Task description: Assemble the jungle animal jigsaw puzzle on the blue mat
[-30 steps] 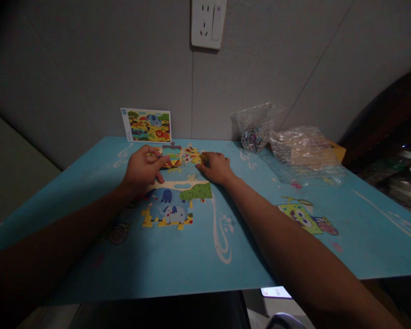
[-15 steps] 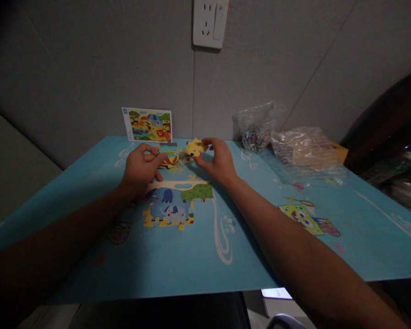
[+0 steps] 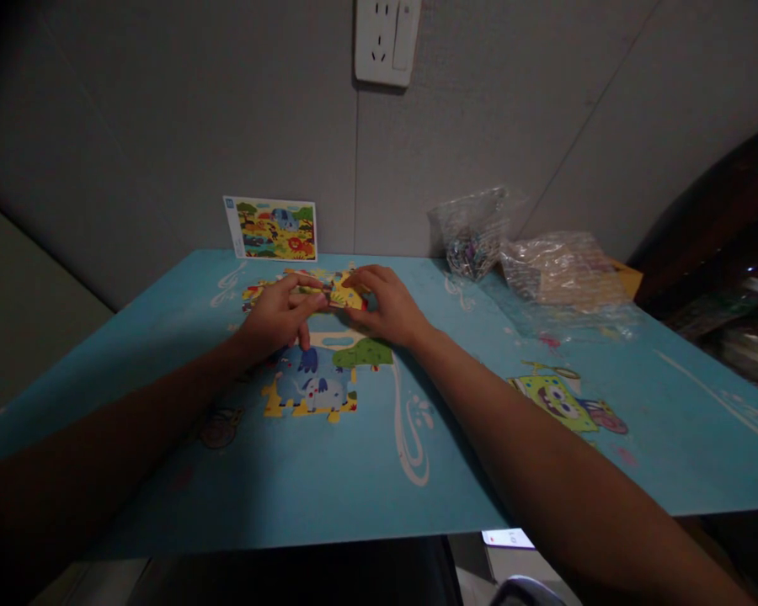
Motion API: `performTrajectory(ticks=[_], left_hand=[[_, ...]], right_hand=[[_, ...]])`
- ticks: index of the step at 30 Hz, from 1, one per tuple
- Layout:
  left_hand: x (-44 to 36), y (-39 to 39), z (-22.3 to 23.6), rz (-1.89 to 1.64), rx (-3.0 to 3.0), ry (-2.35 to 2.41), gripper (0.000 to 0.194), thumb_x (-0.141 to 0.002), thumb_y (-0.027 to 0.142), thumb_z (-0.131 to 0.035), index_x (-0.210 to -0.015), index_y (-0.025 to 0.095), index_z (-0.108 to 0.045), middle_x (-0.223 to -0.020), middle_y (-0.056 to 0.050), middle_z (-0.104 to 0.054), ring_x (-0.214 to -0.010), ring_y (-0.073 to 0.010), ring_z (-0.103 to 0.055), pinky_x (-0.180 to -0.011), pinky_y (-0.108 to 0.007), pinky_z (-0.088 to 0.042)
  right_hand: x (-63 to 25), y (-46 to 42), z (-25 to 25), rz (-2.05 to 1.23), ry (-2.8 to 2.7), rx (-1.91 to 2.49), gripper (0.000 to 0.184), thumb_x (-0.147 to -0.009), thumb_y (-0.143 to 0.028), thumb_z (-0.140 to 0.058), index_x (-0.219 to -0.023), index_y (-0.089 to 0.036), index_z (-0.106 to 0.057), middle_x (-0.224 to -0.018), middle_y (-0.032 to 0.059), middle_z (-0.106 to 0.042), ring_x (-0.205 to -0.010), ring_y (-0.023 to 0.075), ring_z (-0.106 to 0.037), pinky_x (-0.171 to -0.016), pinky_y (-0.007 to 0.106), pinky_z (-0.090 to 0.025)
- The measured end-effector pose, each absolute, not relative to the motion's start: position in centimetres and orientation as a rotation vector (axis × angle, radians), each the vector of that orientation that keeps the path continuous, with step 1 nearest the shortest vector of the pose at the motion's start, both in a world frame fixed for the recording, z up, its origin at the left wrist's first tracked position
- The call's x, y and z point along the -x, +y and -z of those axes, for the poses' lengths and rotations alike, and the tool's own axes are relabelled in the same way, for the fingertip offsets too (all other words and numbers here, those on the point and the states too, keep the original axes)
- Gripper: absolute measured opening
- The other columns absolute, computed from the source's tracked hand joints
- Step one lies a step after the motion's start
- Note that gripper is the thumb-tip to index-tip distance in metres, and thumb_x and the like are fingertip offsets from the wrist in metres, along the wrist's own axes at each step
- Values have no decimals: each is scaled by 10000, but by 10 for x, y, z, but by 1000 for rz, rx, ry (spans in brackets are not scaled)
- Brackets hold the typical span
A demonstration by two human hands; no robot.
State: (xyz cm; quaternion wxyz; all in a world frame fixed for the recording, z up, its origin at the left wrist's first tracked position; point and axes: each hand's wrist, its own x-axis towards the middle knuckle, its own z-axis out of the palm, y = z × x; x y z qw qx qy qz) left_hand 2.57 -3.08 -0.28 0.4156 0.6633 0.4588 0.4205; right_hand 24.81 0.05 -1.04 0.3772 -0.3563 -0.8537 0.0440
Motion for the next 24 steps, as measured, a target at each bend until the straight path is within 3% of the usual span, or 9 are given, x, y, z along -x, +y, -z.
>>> performTrajectory(ticks=[4, 7, 10, 13, 17, 21, 24], left_hand=[[-20, -27, 7, -1175, -1860, 1227, 257, -885, 374, -634, -1057, 191, -581, -996, -57, -761, -360, -67, -542, -379, -221, -409], [-14, -22, 9, -1251, -2030, 1343, 223, -879, 339, -644, -1043, 188, -655, -996, -54, -755, -497, -100, -618, -482, -229, -461], [-9, -13, 11, -1324, -2161, 1429, 169, -880, 268, -628, -1012, 186, -695, -976, -53, -758, -718, -162, -687, -652, -260, -523], [-4, -5, 13, -1353, -2239, 1517, 152, -875, 212, -614, -989, 190, -711, -976, -48, -763, -857, -192, -695, -796, -297, -535], [1, -2, 10, -1415, -2251, 1671, 148, -879, 172, -586, -947, 193, -716, -1000, -53, -758, -922, -211, -690, -873, -322, -514], [6, -4, 4, -1409, -2187, 1908, 161, -894, 187, -566, -937, 220, -717, -1039, -48, -730, -931, -227, -678, -870, -343, -504], [9, -4, 3, -1334, -2205, 1986, 185, -893, 229, -588, -1018, 225, -724, -1117, -62, -703, -1058, -263, -637, -969, -390, -473]], right_hand=[[-270, 15, 18, -41, -2035, 1351, 345, -742, -373, -775, -1040, -205, -730, -1037, 120, -690, -978, 295, -628, -931, 493, -501], [-276, 16, 19, -81, -1946, 1695, 361, -743, -470, -770, -976, -194, -773, -1034, 136, -697, -985, 306, -640, -925, 497, -506], [-266, 12, 12, -60, -1895, 1839, 389, -819, -537, -680, -950, -191, -796, -1264, 166, -654, -1196, 343, -589, -1020, 517, -459], [-248, 17, 2, -35, -1990, 1832, 378, -886, -454, -618, -1128, -204, -766, -1461, 155, -557, -1364, 367, -479, -1100, 584, -381], [-227, 39, -6, -85, -2286, 1740, 594, -902, -414, -620, -1468, -258, -536, -1608, 123, -405, -1468, 408, -340, -1126, 704, -273], [-218, 56, -5, -210, -2348, 1777, 478, -913, -387, -612, -1379, -283, -622, -1452, 94, -602, -1372, 379, -485, -1120, 710, -255], [-220, 60, -3, -163, -2328, 1728, 474, -871, -411, -676, -1320, -259, -667, -1356, 101, -672, -1318, 366, -538, -1122, 674, -270]])
